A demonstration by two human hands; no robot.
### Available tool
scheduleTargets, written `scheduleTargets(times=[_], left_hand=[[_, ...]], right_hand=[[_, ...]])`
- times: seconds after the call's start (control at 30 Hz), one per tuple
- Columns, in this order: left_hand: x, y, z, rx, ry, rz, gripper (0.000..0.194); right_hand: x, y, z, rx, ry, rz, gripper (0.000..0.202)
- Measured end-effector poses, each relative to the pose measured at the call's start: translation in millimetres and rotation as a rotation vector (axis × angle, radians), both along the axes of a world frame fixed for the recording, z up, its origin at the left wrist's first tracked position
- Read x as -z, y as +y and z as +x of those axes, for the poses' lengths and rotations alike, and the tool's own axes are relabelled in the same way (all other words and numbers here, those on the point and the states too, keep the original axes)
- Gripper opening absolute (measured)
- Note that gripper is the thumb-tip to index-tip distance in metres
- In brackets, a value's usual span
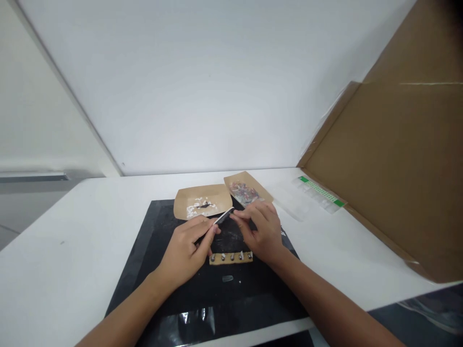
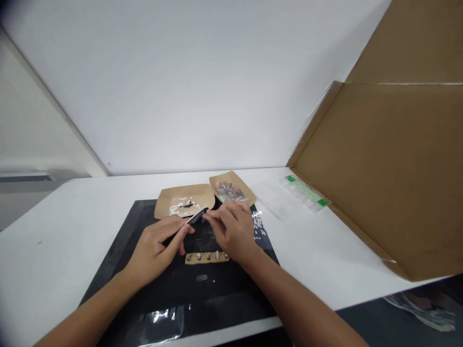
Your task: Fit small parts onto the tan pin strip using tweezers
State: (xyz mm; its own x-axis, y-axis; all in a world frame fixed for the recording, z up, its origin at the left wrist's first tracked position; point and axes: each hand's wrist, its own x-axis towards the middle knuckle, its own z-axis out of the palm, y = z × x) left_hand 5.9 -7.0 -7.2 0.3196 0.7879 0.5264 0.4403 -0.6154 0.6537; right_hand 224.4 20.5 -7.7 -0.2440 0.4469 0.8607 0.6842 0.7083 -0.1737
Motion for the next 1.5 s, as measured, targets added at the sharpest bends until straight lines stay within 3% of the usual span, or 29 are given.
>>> scheduleTargets(times=[0.23, 0.43, 0.6, 1.13, 1.27, 1.5], left_hand=[[-2.7, -0.8, 1.7, 0.02, 0.019, 0.002, 0.024], [-4.7, -0.8, 2.9, 0.021, 0.026, 0.01, 0.022], [-5.3, -0.2, 3.4, 0.028, 0.036, 0.005, 0.022], [-1.8, 0.2, 2.1, 0.039, 0.022, -0.045, 0.023], [-1.3, -0.3, 2.1, 0.056, 0.021, -0.054, 0.027], [-0.9, -0.9, 3.2, 0.051, 0.007, -0.061, 0.025]], right_hand=[[2.1, -4.4, -4.2, -0.056, -0.06, -0.034, 0.01], [2.5, -3.7, -2.9, 0.005, 0.005, -0.019, 0.01], [2.5, -4.8, -4.1, -0.057, -0.064, -0.031, 0.009], [1.0, -5.6, -5.7, -0.023, -0.043, -0.035, 0.009], [2.0, -7.1, -6.7, -0.067, -0.141, -0.044, 0.008], [1.5, -4.9, -4.3, -0.007, -0.065, -0.036, 0.012]])
